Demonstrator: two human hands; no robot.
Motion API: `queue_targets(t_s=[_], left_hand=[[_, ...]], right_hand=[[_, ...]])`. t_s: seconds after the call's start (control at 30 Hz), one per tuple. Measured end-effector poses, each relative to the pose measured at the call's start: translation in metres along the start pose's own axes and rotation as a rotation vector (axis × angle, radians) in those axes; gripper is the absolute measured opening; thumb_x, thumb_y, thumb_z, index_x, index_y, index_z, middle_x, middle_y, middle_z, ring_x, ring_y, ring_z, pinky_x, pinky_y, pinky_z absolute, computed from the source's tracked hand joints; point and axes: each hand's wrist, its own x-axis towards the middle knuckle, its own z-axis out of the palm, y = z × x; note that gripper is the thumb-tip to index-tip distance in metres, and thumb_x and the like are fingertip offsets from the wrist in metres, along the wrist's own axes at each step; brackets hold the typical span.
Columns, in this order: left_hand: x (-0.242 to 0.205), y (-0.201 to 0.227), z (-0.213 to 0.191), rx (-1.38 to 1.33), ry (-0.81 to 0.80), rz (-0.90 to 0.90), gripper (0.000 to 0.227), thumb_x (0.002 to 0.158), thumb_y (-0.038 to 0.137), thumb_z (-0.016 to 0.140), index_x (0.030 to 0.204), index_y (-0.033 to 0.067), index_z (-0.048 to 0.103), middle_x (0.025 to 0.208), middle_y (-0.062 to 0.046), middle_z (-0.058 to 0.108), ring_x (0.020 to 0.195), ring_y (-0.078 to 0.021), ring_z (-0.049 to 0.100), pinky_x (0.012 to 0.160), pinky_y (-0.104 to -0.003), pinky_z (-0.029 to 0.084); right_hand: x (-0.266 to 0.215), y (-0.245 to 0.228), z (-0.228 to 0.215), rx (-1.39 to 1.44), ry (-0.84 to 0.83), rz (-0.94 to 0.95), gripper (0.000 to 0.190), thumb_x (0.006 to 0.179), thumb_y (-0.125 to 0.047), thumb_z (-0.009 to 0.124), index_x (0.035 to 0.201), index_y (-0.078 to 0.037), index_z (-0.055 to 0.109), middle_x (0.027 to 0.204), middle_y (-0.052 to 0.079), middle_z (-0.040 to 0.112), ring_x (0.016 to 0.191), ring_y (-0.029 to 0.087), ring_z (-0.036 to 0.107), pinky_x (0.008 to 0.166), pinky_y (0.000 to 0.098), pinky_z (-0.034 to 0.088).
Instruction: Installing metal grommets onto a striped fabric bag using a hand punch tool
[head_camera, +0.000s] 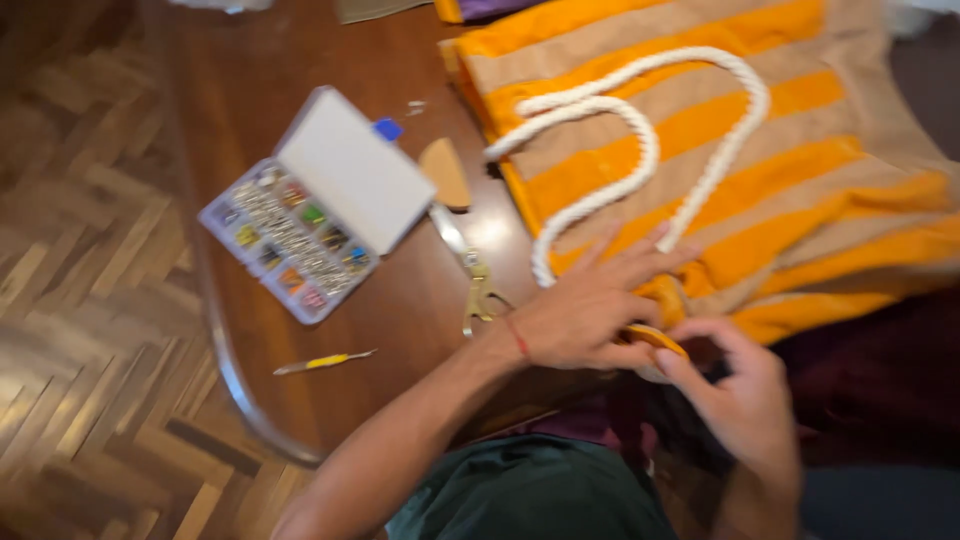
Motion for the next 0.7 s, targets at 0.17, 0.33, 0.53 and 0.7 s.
queue_targets(t_s=[0.17,0.33,0.53,0.7], left_hand=[[-0.005,0.007,0.023,0.137,0.071,-0.026,0.029,0.095,0.047,0.075,0.105,0.023,0.088,0.192,-0.005,0.028,0.187,-0.0371,0.019,0.154,-0.078,0.011],[-0.016,0.028,0.021,0.558,0.088,-0.135,0.082,0.108,0.073,0.075,0.181,0.0408,0.055,0.199,-0.004,0.02,0.191,-0.0327,0.024,0.16,-0.062,0.028],[-0.098,0.075,-0.024,0.549,0.404,-0.122,0.034,0.108,0.02,0.073,0.141,0.0242,0.079,0.179,-0.01,0.064,0.181,-0.0324,0.046,0.159,-0.06,0.025],[-0.198,0.08,-0.093,0.267,0.393,-0.234,0.022,0.107,0.027,0.087,0.126,0.0187,0.08,0.181,-0.014,0.053,0.174,-0.0372,0.047,0.148,-0.075,0.02]], right_hand=[[0.004,-0.053,-0.009,0.139,0.173,-0.25,0.027,0.106,0.011,0.085,0.128,0.006,0.07,0.121,0.018,0.074,0.108,0.019,0.068,0.094,0.0272,0.048],[0.032,-0.12,-0.009,-0.033,-0.23,-0.662,0.042,0.08,-0.014,0.096,0.117,-0.002,0.079,0.11,0.004,0.088,0.104,0.013,0.085,0.098,0.0227,0.071],[0.105,-0.195,0.038,-0.398,-0.393,-0.711,0.032,0.089,-0.033,0.093,0.115,-0.017,0.083,0.113,-0.005,0.091,0.098,0.009,0.086,0.086,0.0282,0.066],[0.203,-0.232,0.072,-0.505,-0.496,-0.554,0.026,0.104,-0.026,0.084,0.127,-0.015,0.079,0.105,0.0,0.084,0.093,0.015,0.079,0.083,0.0332,0.061]])
